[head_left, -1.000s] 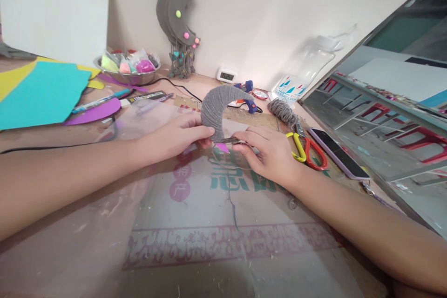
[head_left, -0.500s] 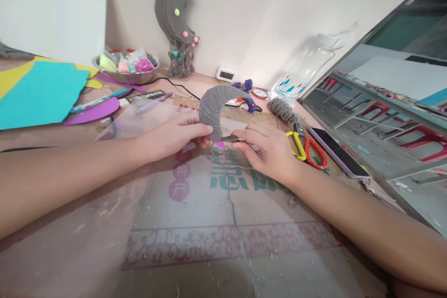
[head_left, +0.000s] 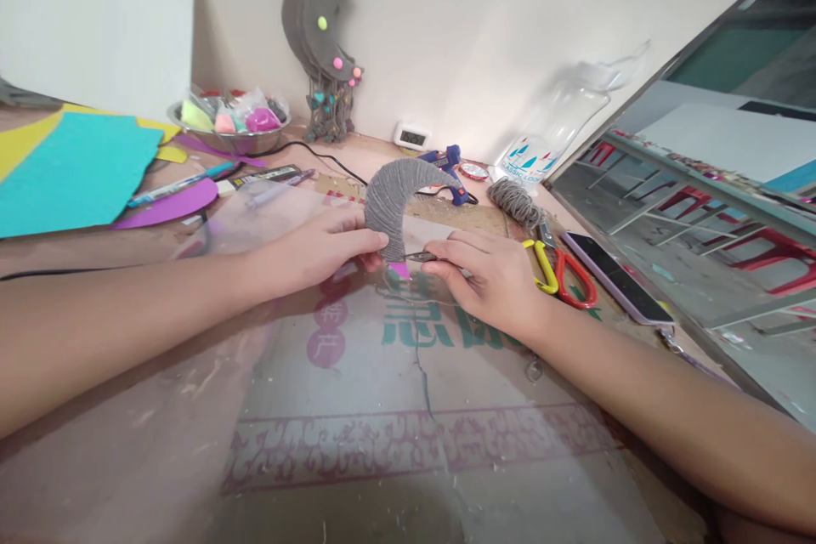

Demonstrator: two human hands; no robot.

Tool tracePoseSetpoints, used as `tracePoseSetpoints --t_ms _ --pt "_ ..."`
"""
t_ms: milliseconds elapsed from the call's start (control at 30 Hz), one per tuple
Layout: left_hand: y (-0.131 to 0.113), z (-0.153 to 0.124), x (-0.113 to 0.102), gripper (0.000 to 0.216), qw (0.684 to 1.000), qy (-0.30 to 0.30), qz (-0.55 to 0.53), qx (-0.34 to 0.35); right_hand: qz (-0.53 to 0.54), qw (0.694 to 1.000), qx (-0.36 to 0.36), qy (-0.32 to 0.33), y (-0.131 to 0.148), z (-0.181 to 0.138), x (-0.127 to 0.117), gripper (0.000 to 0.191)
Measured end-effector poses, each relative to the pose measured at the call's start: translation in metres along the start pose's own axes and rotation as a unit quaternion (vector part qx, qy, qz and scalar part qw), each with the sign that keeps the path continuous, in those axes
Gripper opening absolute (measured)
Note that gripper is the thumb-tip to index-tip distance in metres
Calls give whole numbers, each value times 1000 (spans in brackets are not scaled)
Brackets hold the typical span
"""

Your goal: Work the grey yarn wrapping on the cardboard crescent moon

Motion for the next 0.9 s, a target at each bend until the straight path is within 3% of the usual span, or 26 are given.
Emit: tracePoseSetpoints --t_ms 333,700,900 --pt "3 0 0 16 999 -14 -31 -2 48 999 21 2 -6 0 0 19" --pt "-9 -1 5 18 998 31 41 25 48 999 23 -5 -5 2 -1 19" --pt "-5 -3 7 17 999 40 20 14 36 999 10 -6 -4 0 1 19"
Point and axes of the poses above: each hand's wrist, its own z-axis towards the middle knuckle, its own x-axis out of the palm, y = z × x, the point moved 9 cm from there along z, towards the middle knuckle, and after that the axes turned 14 degrees about x, right-handed, at the moved point
